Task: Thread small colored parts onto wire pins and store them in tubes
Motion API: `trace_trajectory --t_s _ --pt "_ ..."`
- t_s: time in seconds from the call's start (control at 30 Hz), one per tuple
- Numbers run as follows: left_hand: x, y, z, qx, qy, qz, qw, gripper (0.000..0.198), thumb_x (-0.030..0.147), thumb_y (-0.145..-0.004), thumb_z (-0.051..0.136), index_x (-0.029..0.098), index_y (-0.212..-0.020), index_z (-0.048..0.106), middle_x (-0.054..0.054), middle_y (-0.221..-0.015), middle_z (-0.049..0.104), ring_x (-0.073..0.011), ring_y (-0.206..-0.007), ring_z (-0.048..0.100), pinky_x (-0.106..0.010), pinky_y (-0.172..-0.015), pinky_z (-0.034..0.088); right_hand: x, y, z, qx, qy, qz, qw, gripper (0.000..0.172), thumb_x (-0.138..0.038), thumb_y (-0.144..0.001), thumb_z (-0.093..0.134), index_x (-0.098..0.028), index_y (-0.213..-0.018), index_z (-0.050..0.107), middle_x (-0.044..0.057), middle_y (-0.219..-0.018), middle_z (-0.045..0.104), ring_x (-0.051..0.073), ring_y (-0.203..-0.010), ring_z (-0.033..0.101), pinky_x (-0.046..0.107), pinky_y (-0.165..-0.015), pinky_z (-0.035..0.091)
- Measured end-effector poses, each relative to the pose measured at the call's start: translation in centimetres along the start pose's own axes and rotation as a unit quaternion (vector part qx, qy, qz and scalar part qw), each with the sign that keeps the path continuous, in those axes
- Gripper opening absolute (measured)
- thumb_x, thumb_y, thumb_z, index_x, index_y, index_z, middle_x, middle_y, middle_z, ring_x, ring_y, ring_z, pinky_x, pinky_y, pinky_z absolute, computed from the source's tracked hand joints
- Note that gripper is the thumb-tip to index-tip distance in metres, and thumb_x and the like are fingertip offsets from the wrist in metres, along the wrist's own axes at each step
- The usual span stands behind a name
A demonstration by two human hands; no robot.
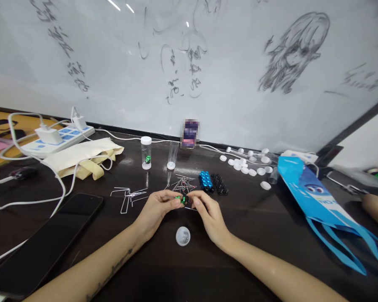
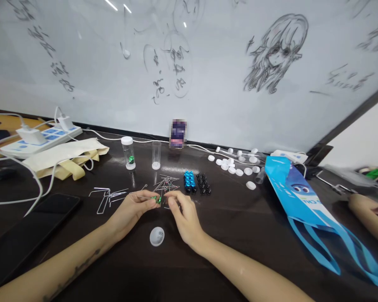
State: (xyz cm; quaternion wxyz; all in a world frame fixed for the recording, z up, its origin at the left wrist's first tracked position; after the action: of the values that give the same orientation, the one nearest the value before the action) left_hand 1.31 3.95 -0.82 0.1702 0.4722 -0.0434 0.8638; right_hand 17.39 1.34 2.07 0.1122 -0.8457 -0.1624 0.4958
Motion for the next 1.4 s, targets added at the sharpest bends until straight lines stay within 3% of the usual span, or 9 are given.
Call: trace_trajectory --t_s 0.27,1.4 --pt "0.06 -0.02 -0.08 0.0 0.001 -0.002 1.0 0.02 0.016 -0.065 0.082 0.013 -0.083 0.074 -0.005 -0.077 0.076 -0.0127 -0.072 0.068 -0.023 -0.077 0.051 -0.07 0.0 -0.02 0.003 -0.012 -0.003 1.0 0.025 -0.034 -0.098 0.043 -0.024 -0.101 0.065 0.002 -0.08 0.06 0.019 -0.082 0.058 0.028 -0.073 0.042" --pt "0.31 0.11 0.17 0.003 0.014 -0.003 1.0 0.018 0.016 -0.065 0.082 0.013 -0.081 0.074 -0.005 -0.081 0.075 -0.0143 -0.078 0.068 -0.026 -0.081 0.054 -0.52 -0.09 -0.14 0.015 -0.035 -0.014 0.999 0.032 -0.037 -0.1 0.037 -0.021 -0.105 0.064 0.003 -0.086 0.062 0.018 -0.078 0.058 0.03 -0.074 0.044"
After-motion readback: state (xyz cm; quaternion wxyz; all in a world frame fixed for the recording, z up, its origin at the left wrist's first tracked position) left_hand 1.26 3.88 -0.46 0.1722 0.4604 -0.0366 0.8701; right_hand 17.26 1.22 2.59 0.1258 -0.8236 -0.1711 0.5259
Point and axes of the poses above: each hand's wrist, its own y-axis away from the middle knuckle, its own z-axis out of the palm, x = y × z, the point moved 4 cm from there along -y, towards the middle knuckle
